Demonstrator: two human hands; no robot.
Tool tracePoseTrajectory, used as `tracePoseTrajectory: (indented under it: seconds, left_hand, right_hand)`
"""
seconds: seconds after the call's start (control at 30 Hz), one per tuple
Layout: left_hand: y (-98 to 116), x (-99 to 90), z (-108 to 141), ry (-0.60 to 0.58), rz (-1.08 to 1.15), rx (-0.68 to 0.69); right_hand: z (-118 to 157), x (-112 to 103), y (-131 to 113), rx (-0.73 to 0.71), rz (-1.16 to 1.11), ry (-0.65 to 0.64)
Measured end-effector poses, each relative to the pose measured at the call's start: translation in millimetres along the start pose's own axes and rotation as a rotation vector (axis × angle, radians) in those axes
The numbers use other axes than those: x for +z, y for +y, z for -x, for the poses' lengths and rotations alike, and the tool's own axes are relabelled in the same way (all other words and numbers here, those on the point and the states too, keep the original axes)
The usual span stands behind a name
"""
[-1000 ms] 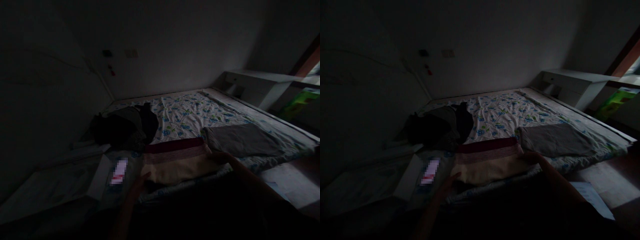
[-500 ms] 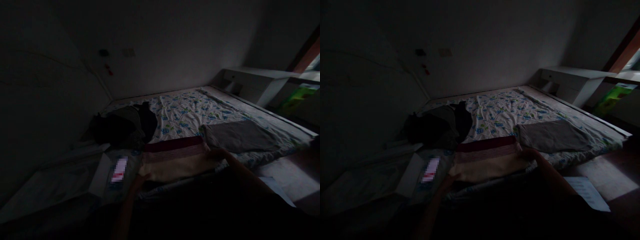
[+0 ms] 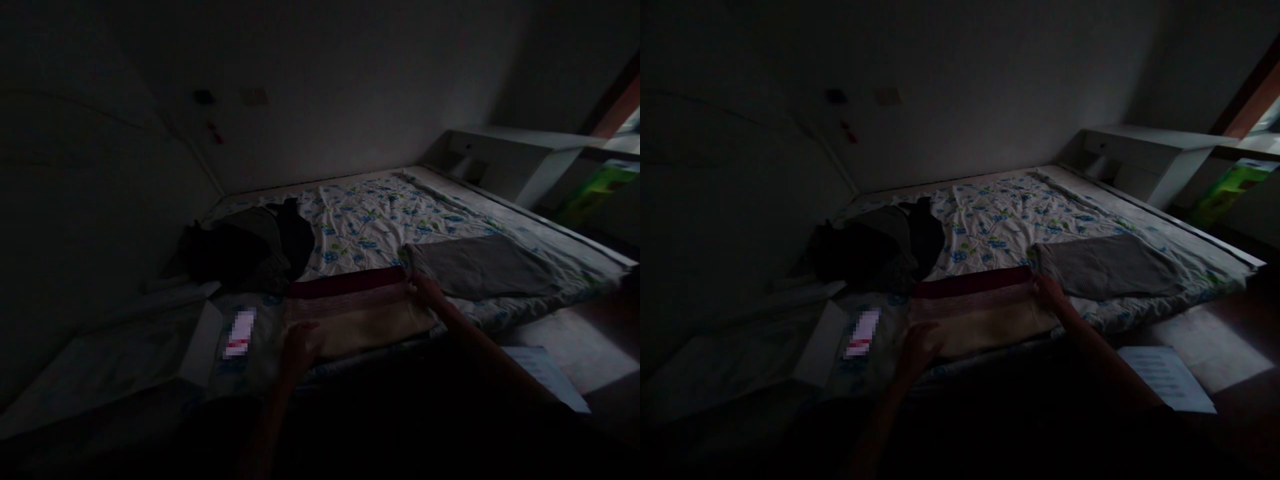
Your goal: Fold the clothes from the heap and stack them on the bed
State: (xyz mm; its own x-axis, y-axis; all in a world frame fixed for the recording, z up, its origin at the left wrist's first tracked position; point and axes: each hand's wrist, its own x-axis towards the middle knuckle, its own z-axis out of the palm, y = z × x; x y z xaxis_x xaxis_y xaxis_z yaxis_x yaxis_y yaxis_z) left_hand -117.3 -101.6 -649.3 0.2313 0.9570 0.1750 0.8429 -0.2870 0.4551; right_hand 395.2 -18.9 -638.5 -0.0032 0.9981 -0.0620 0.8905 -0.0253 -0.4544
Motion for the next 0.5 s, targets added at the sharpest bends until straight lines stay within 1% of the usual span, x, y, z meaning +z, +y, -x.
tracePoseTrajectory:
  seconds: [0.03,0.07,0.1,0.17,0.2,0.27,0.33,0.43,0.5]
  left_hand:
    - [8,6.6,0,-0.103,0.045,0.067]
    - [15,12.5,0,-0.194,0.078,0.120]
    - [21,17.4,0,-0.263,0.099,0.157]
    - [29,23.2,-1,-0.327,0.115,0.174]
    - [31,24.0,-1,-0.332,0.118,0.158]
    - [33,22.8,-3,-0.326,0.123,0.105]
    - [34,19.4,-5,-0.314,0.127,0.070]
    - [39,14.9,-6,-0.253,0.117,0.078]
    - [45,14.2,-6,-0.184,0.073,0.098]
  right_hand:
    - [4,7,-12,-0.087,-0.025,-0.005]
    - [10,16,-24,-0.174,-0.057,-0.050]
    - [17,26,-38,-0.254,-0.089,-0.121]
    - [33,49,-63,-0.399,-0.120,-0.282]
    - [41,60,-74,-0.468,-0.112,-0.348]
    - [52,76,-91,-0.584,-0.055,-0.428]
    - [57,82,-101,-0.627,0.021,-0.461]
    - [56,73,-107,-0.577,0.061,-0.451]
    - [55,63,-110,-0.523,0.054,-0.387]
